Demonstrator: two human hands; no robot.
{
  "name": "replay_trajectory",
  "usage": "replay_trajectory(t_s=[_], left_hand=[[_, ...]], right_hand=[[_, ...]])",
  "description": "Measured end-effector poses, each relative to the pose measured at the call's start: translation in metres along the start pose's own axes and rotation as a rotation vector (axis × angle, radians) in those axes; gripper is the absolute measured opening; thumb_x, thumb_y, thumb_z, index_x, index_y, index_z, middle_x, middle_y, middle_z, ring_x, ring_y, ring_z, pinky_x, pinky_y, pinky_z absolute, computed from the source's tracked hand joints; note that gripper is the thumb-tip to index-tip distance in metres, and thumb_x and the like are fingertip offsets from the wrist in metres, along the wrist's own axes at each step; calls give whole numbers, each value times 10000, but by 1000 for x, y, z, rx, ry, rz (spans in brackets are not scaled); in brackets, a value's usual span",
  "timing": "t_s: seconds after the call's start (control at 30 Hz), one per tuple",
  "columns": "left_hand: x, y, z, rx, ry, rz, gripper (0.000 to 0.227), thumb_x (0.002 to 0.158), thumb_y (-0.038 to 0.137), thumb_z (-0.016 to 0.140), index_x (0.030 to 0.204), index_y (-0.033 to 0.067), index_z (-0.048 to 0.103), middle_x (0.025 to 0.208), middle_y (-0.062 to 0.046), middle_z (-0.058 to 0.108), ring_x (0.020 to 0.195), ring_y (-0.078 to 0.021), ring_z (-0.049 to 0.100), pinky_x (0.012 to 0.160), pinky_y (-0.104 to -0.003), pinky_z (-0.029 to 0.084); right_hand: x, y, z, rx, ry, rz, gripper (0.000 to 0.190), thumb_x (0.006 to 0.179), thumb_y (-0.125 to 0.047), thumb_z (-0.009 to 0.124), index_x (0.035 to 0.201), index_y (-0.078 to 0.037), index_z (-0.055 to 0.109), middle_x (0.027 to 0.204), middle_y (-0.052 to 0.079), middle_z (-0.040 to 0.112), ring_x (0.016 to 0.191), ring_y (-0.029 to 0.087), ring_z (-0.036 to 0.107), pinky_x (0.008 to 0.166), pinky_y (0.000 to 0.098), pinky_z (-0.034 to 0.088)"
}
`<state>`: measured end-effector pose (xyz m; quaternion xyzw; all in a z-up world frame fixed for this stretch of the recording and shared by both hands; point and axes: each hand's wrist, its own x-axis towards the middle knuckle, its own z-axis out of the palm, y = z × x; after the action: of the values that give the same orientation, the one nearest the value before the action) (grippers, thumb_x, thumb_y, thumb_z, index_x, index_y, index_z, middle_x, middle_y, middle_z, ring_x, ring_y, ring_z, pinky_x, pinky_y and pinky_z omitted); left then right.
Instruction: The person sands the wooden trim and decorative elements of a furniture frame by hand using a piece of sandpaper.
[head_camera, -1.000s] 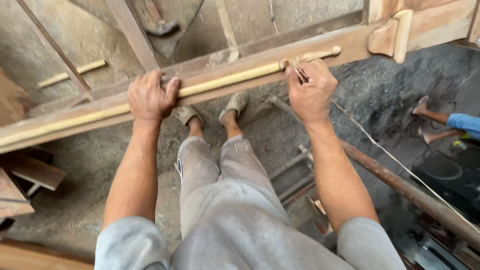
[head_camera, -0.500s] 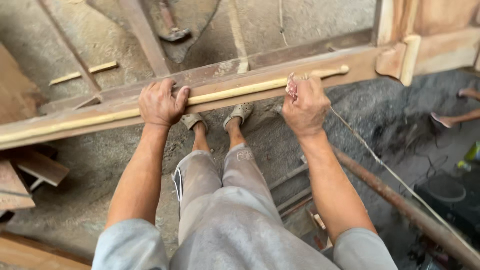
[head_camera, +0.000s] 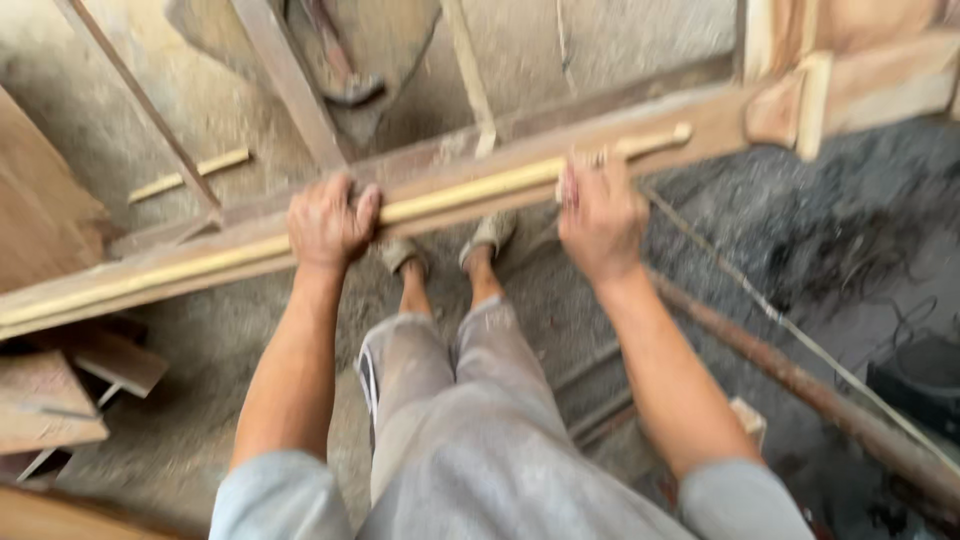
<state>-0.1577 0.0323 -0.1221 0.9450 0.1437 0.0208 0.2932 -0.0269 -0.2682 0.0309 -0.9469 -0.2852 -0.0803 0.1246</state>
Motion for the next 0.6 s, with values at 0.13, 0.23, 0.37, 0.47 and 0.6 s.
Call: replay_trajectory(t_s=[0.13, 0.23, 0.37, 0.47, 0.6], left_hand=[[0, -6, 4, -27, -38, -22, 457, 989, 525, 688, 879, 82, 674, 822, -183, 688, 814, -399, 660, 774, -499, 506], [-7, -4, 0, -35, -12, -12, 443, 1006, 515, 666, 944, 77, 692, 832, -159, 701, 814, -383, 658, 772, -492, 493], [9, -1, 1, -22, -5, 15, 444, 997, 519, 662, 929, 81, 697, 814, -170, 689, 823, -371, 665, 772, -476, 496], [-1, -3, 1, -28, 0, -22, 453, 1006, 521, 652, 933, 75, 697, 817, -164, 695, 825, -374, 666, 761, -481, 489], [1, -3, 2, -42, 23, 9, 447, 1028, 519, 652, 934, 84, 686, 831, -169, 687, 836, -379, 665, 775, -489, 501]], right_hand=[[-1, 18, -33, 216, -177, 128, 15, 944, -40, 699, 936, -29, 705, 862, 132, 653, 795, 275, 666, 697, 405, 558], [16, 32, -32, 346, -159, 308, 130, 977, -128, 737, 943, -6, 708, 817, 119, 670, 698, 251, 652, 604, 372, 509], [11, 18, -4, 154, -67, 76, 28, 961, -31, 704, 956, -3, 708, 850, 126, 663, 787, 264, 668, 682, 400, 535], [9, 18, 11, 103, -83, 70, 22, 987, -6, 687, 971, 2, 700, 830, 131, 647, 756, 258, 661, 643, 388, 554], [15, 17, 18, -10, -44, 29, 55, 954, 4, 700, 992, -14, 665, 919, 148, 636, 801, 331, 653, 683, 454, 552]])
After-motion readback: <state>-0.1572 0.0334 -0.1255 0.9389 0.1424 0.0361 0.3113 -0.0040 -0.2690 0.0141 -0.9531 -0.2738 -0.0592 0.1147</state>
